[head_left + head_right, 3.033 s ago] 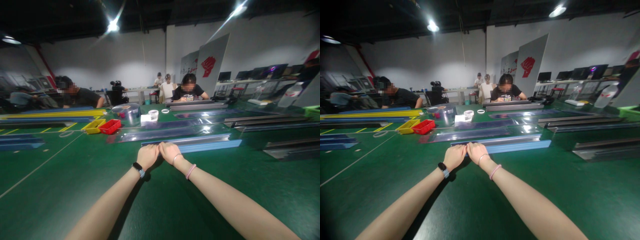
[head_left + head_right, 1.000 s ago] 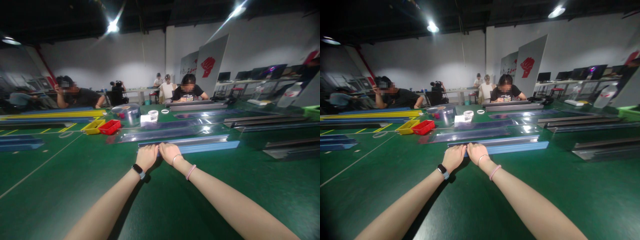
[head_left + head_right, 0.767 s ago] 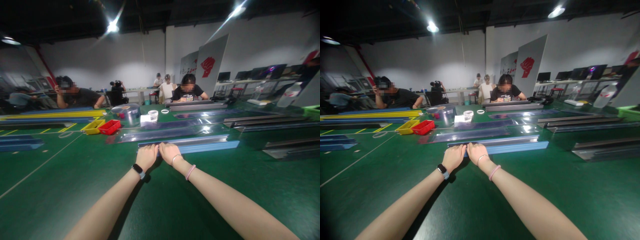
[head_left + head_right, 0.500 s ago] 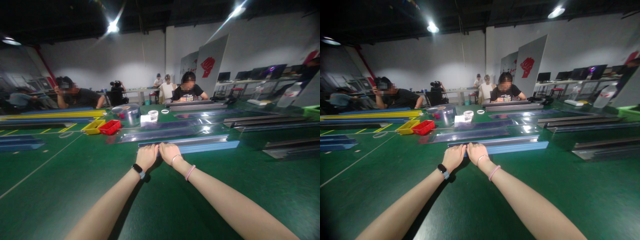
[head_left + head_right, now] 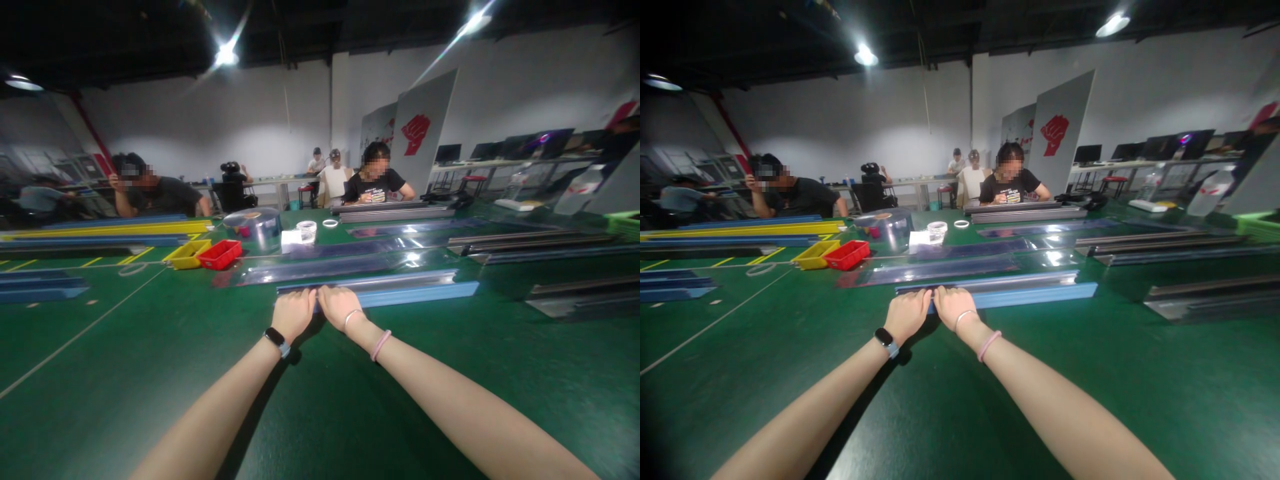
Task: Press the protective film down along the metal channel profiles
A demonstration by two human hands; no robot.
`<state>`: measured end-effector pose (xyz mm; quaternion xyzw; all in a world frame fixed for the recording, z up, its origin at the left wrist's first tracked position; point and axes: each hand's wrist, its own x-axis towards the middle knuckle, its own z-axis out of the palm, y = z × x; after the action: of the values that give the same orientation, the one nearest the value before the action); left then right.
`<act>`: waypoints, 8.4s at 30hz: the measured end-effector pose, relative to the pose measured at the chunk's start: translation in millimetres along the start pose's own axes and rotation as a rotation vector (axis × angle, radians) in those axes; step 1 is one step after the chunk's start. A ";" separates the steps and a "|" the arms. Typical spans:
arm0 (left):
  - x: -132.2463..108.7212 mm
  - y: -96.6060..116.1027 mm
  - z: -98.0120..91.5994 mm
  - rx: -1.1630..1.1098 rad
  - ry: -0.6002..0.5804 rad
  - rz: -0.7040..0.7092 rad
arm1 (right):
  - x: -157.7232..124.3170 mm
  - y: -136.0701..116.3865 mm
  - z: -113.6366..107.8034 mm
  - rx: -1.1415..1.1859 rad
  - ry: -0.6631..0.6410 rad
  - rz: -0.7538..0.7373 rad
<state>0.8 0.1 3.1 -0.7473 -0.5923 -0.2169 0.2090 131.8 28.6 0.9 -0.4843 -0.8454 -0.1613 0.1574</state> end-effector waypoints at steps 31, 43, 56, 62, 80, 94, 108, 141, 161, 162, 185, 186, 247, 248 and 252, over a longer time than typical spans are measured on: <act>-0.7 -0.4 -1.5 -0.020 -0.019 0.036 | -0.8 -0.7 -6.3 0.024 -0.060 -0.023; -0.9 0.1 -2.1 -0.055 -0.035 0.033 | -0.7 -1.5 -10.5 0.042 -0.074 -0.003; -0.8 -0.1 -3.2 -0.046 -0.011 0.059 | -0.6 -1.7 -9.3 0.046 -0.069 0.010; -0.8 0.2 -2.8 -0.043 -0.020 0.044 | -1.6 -1.0 -7.5 0.087 -0.005 0.004; -1.4 -0.7 -3.3 -0.040 0.005 0.080 | -1.7 -0.2 -7.7 0.120 0.011 0.014; -1.7 -2.1 -0.5 -0.041 0.061 0.094 | -0.6 2.5 0.9 0.130 0.033 0.004; -2.0 -1.7 -0.9 -0.035 0.051 0.090 | -0.9 2.5 0.7 0.136 0.090 -0.001; -1.9 -0.9 -1.0 -0.054 0.059 0.073 | -1.2 0.4 -3.4 0.164 0.012 0.058; -2.1 -1.4 -2.4 -0.075 0.088 0.063 | -1.4 0.2 -2.5 0.160 0.005 0.057; -2.2 -1.5 -2.0 -0.068 0.085 0.059 | -1.6 0.2 -2.7 0.163 0.015 0.058; -1.9 -1.5 -2.1 -0.087 0.072 0.095 | -0.9 1.1 2.1 0.159 0.019 0.066; -2.1 -1.5 -1.7 -0.085 0.064 0.095 | -1.0 1.1 1.8 0.160 0.027 0.062; 0.2 0.3 0.4 -0.014 -0.045 0.042 | 5.9 7.5 -4.8 0.172 -0.185 -0.069; 0.6 0.4 0.2 -0.016 -0.050 0.039 | 6.5 7.9 -5.8 0.168 -0.208 -0.067; 1.4 0.8 -1.2 -0.028 -0.061 0.039 | 6.3 6.1 -10.5 0.161 -0.240 -0.054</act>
<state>1.8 0.3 4.8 -0.7678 -0.5806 -0.1981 0.1846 135.3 31.9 13.6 -0.4629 -0.8811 -0.0381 0.0893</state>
